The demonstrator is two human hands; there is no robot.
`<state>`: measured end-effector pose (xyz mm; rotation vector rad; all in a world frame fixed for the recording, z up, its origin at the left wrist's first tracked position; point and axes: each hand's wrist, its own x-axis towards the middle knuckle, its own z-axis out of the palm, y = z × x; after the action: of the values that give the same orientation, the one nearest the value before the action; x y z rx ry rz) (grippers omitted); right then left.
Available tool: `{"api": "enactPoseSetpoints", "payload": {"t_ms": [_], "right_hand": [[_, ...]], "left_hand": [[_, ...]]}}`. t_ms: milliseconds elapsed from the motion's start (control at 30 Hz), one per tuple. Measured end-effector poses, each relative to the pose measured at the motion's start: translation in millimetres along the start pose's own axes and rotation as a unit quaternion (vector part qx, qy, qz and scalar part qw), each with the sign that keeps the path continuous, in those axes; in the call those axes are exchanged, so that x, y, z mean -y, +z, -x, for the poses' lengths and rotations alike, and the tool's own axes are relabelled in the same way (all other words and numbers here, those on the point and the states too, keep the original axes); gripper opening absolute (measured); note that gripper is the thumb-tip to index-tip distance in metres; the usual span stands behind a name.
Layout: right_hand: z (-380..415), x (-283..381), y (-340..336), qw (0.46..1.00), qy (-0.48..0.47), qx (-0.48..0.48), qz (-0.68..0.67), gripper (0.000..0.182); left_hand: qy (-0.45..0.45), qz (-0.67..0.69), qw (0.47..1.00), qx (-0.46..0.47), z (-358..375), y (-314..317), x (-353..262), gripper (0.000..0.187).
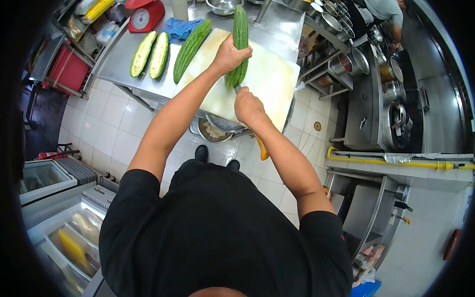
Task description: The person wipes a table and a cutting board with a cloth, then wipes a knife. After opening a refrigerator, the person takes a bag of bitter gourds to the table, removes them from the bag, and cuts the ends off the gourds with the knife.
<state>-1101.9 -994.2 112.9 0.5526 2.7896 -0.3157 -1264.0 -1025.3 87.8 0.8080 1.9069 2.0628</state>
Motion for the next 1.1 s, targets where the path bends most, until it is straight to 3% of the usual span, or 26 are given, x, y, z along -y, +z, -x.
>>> {"api": "enactPoseSetpoints", "payload": {"t_ms": [200, 300, 400, 533, 633, 733, 833, 900, 967, 1100], "right_hand": [[-8.5, 4.4, 24.2, 1.000, 0.002, 0.002, 0.003, 0.019], [-1.9, 7.0, 38.2, 0.998, 0.047, 0.006, -0.033, 0.019], [-4.9, 5.0, 41.3, 0.999, 0.014, -0.017, -0.036, 0.017], [-3.9, 0.4, 46.2, 0.999, 0.025, -0.016, -0.025, 0.015], [-3.4, -1.7, 41.3, 0.999, 0.032, -0.009, -0.034, 0.016], [-1.8, -3.3, 40.1, 0.998, 0.034, -0.002, -0.048, 0.019], [-2.0, -1.3, 39.0, 0.997, 0.041, 0.008, -0.060, 0.021], [-1.5, -0.8, 38.0, 0.996, 0.053, 0.014, -0.065, 0.022], [-0.7, -1.4, 36.9, 0.996, 0.048, 0.015, -0.069, 0.022], [-1.0, -1.4, 30.8, 0.996, 0.060, 0.021, -0.067, 0.023]], "left_hand": [[0.026, 0.009, 1.000, -0.001, -2.1, -0.3, 6.9, 0.035], [0.006, -0.028, 0.999, -0.035, -9.3, -2.1, 9.9, 0.033], [-0.075, 0.137, 0.988, -0.018, -23.1, -21.0, 0.8, 0.029], [-0.033, 0.211, 0.976, -0.038, -46.5, -56.3, -34.8, 0.025], [-0.025, 0.217, 0.976, 0.005, -71.5, -99.3, -68.0, 0.022], [-0.134, 0.019, 0.987, 0.083, -74.6, -161.1, -94.6, 0.020], [-0.225, -0.251, 0.936, 0.104, -73.0, -212.3, -83.0, 0.027], [-0.270, -0.345, 0.894, 0.094, -71.7, -236.5, -58.4, 0.037], [-0.215, -0.534, 0.817, 0.044, -77.8, -258.0, -5.6, 0.050], [-0.220, -0.577, 0.785, 0.054, -76.9, -268.0, 25.8, 0.067]]}}
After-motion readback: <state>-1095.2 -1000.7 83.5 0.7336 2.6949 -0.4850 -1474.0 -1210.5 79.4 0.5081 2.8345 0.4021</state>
